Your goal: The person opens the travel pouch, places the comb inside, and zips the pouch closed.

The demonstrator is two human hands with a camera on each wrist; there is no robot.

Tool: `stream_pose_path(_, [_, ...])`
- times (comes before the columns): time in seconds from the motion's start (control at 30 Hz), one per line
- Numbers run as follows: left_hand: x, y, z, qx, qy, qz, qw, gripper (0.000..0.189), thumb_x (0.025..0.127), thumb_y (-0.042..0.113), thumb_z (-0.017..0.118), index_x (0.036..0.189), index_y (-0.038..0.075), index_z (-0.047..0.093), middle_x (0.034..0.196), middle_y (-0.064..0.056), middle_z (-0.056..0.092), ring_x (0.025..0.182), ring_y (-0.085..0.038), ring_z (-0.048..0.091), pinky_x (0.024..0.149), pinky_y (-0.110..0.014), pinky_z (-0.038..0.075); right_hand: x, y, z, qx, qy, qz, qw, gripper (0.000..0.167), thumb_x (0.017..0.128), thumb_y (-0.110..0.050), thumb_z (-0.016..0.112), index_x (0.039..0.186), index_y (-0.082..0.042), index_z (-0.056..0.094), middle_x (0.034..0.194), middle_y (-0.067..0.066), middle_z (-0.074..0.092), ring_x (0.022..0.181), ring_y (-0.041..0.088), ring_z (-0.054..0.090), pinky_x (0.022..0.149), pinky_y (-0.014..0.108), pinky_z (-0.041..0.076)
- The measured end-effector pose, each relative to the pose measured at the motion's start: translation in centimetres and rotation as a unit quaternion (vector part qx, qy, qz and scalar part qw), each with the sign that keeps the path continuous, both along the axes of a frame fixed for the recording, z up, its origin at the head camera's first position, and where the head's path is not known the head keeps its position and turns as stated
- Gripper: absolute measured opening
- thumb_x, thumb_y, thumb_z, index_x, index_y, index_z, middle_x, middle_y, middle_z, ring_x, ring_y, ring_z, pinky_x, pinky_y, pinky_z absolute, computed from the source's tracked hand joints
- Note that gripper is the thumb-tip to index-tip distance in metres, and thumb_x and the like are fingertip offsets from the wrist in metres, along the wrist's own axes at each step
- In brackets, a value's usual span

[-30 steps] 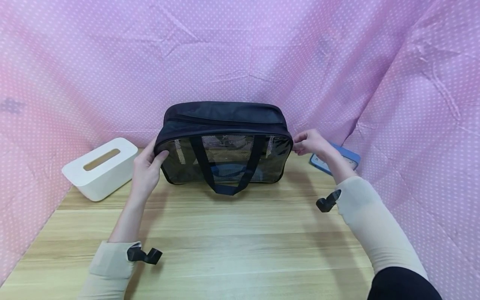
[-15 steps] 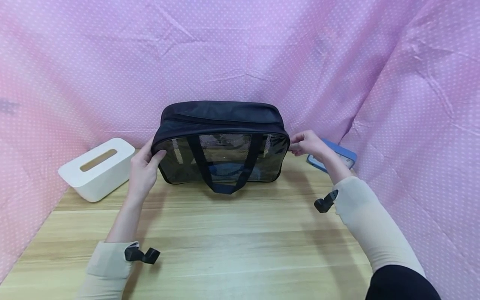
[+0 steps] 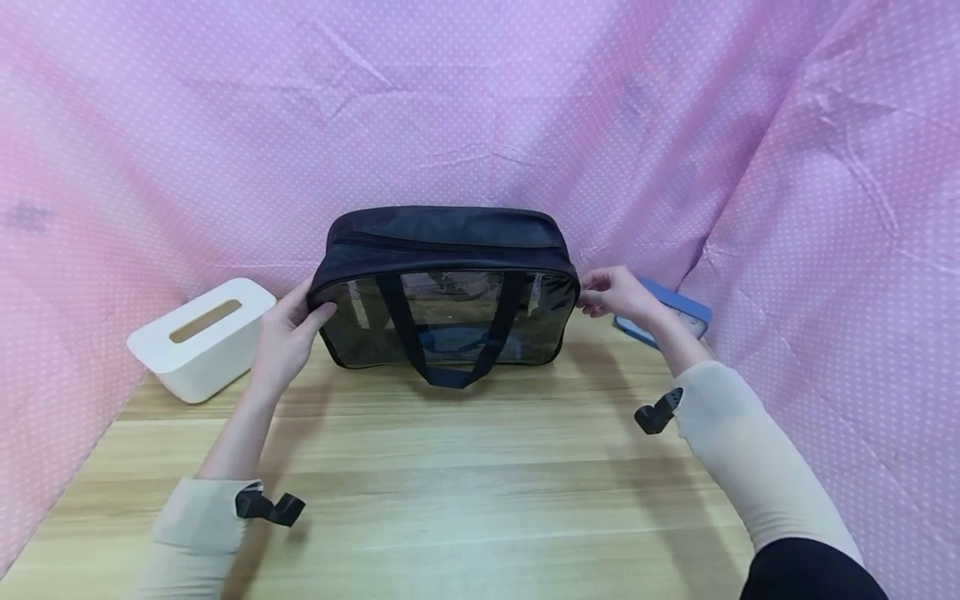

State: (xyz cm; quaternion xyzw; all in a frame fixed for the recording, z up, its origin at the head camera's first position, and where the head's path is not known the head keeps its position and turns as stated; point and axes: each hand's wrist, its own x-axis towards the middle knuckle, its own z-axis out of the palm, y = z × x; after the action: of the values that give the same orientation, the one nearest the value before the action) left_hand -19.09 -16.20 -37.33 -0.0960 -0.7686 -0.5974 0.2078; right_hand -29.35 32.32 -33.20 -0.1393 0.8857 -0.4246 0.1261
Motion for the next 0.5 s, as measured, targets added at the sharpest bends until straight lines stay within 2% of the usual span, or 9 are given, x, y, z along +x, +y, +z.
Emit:
stream_pose_path(0.2, [0.1,-1.4,0.6,-0.063,-0.015,-0.007,0.9979,0.051,0.099,0.013,0.069,0.148,0.02,0.057,0.145,-0.011,0.062,0.12,0.002,0.062,0.094,-0.005,0.049,0.5,0.1,-0.2,-0.004,0.0,0.005,1.0,0.015,0.104,-0.007,0.059,0.111,0.004,0.065,0.085,-0.008,0.073,0.081,0.008,0.071,0.073,0.025,0.062])
stream_pose_path(0.4, [0.1,-3.4,1.2,-0.131,0.021,-0.028,0.9907,0.051,0.098,0.008,0.069,0.147,0.016,0.059,0.142,-0.015,0.065,0.111,0.015,0.059,0.093,-0.004,0.049,1.2,0.5,-0.3,0.007,0.013,0.005,0.9999,0.023,0.104,-0.013,0.061,0.117,0.006,0.065,0.091,-0.008,0.075,0.084,0.005,0.07,0.075,0.025,0.062])
stream_pose_path(0.5, [0.3,-4.6,1.5,-0.171,0.038,-0.032,0.984,0.048,0.1,0.009,0.067,0.147,0.015,0.059,0.139,-0.016,0.067,0.113,0.003,0.067,0.094,-0.004,0.048,1.4,0.9,-0.4,0.014,0.03,0.006,0.9994,0.027,0.104,-0.013,0.06,0.12,0.008,0.066,0.096,-0.005,0.075,0.084,0.003,0.07,0.075,0.024,0.062])
